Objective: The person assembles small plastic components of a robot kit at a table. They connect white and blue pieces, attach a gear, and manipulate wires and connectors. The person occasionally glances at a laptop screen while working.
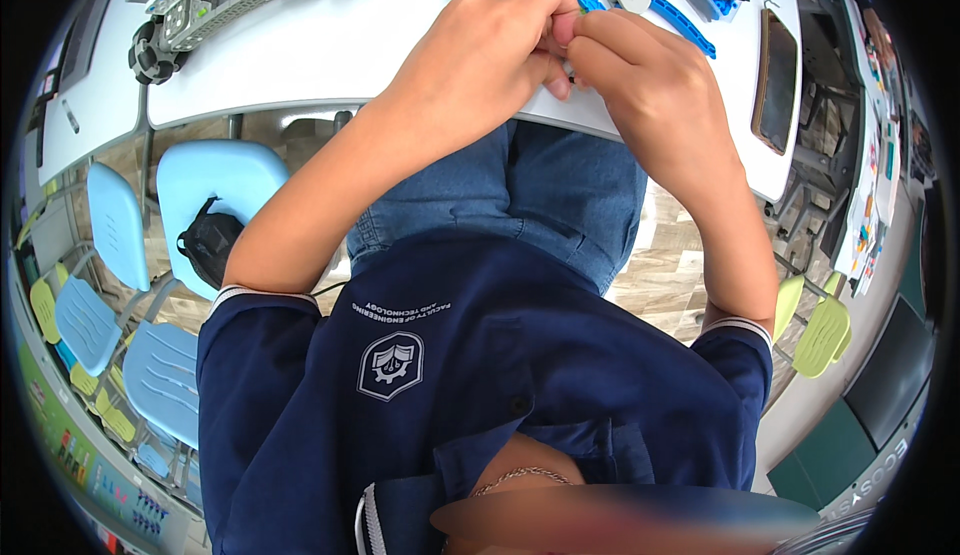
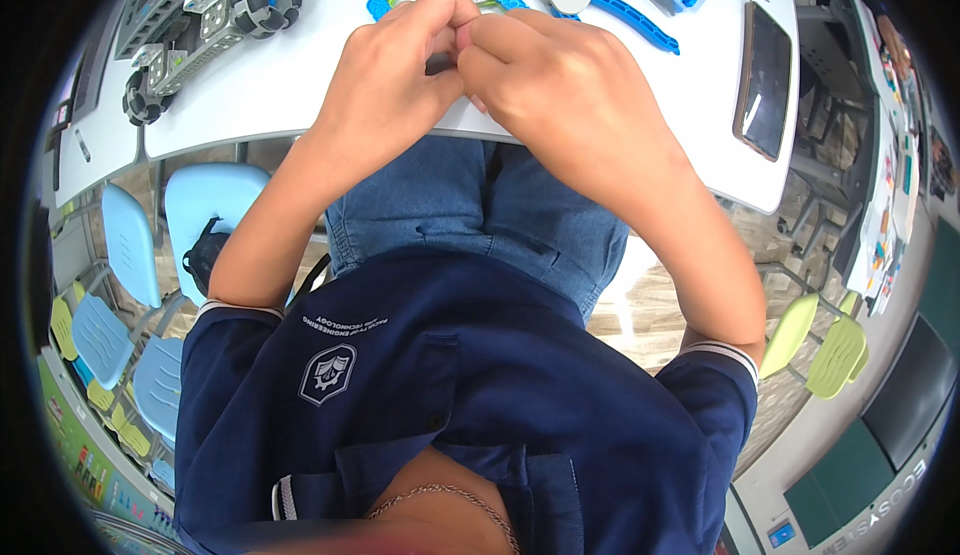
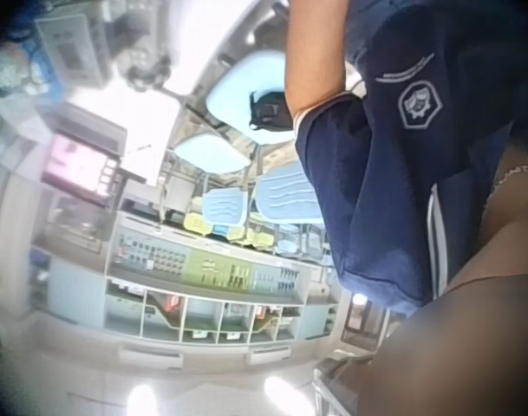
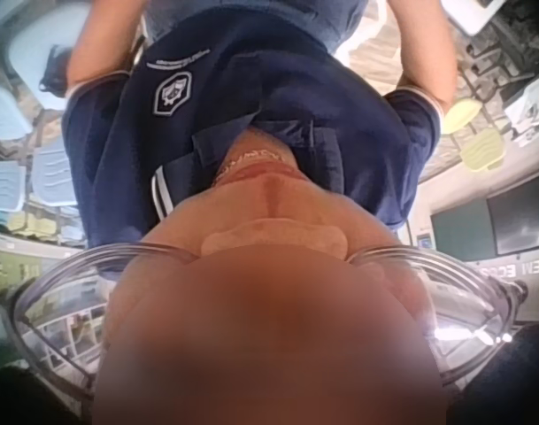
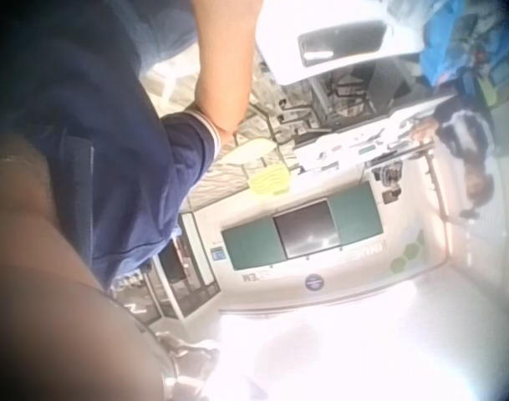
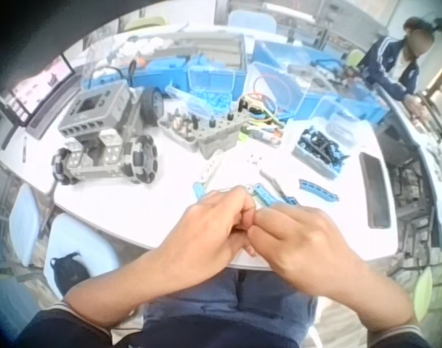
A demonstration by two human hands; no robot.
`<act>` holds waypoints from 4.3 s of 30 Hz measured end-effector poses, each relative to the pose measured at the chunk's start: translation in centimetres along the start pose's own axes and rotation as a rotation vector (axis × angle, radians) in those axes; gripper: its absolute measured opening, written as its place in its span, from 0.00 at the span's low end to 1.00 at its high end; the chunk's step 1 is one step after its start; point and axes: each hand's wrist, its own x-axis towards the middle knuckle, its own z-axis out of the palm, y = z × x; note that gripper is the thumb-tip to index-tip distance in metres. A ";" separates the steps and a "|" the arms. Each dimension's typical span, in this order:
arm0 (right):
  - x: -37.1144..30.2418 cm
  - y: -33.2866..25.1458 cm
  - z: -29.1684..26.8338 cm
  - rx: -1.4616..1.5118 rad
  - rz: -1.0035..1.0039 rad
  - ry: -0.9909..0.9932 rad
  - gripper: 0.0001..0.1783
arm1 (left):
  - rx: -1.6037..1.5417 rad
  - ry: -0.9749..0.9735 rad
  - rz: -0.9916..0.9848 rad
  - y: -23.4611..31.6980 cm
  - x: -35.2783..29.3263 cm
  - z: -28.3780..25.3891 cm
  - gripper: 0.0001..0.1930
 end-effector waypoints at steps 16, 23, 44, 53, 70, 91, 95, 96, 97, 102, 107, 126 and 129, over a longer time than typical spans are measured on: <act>0.0 1.6 -0.8 0.201 0.188 0.337 0.17 | -0.386 0.032 -0.194 1.1 2.7 -2.2 0.21; 4.3 5.6 -5.2 0.067 -0.042 0.527 0.15 | -0.837 -0.010 -0.293 2.6 9.6 -5.2 0.23; 5.3 8.2 -1.4 0.170 0.108 0.776 0.15 | -1.034 -0.202 -0.369 -0.3 11.4 -3.8 0.17; 5.4 8.3 -1.5 0.121 0.003 0.789 0.15 | -1.017 -0.216 -0.366 -0.1 11.1 -3.9 0.17; 5.5 8.9 -2.3 0.226 -0.026 0.745 0.17 | -0.907 -0.152 -0.223 0.4 11.0 -4.1 0.20; 5.2 7.8 -2.2 0.768 0.191 0.672 0.13 | -0.652 0.216 0.028 1.5 10.7 -3.2 0.16; 5.2 7.7 -2.2 0.642 0.185 0.746 0.11 | -0.629 0.224 0.136 1.7 10.4 -3.0 0.16; 5.1 7.6 -2.2 0.628 0.193 0.752 0.11 | -0.656 0.227 0.170 1.8 10.4 -3.0 0.16; 5.0 7.5 -2.2 0.614 0.201 0.757 0.11 | -0.614 0.241 0.188 1.8 10.3 -2.9 0.15; 4.9 6.9 -2.3 0.460 0.111 0.785 0.14 | -0.489 0.266 0.393 1.1 10.2 -3.2 0.09; 4.9 6.5 -2.4 0.440 0.092 0.764 0.15 | -0.343 0.263 0.467 0.4 10.1 -3.3 0.11; 4.9 7.2 -2.2 0.601 0.257 0.649 0.09 | -0.422 0.128 0.265 -1.9 10.3 -2.3 0.10; 4.8 7.2 -2.2 0.583 0.258 0.640 0.09 | -0.451 0.120 0.265 -1.9 10.4 -2.2 0.10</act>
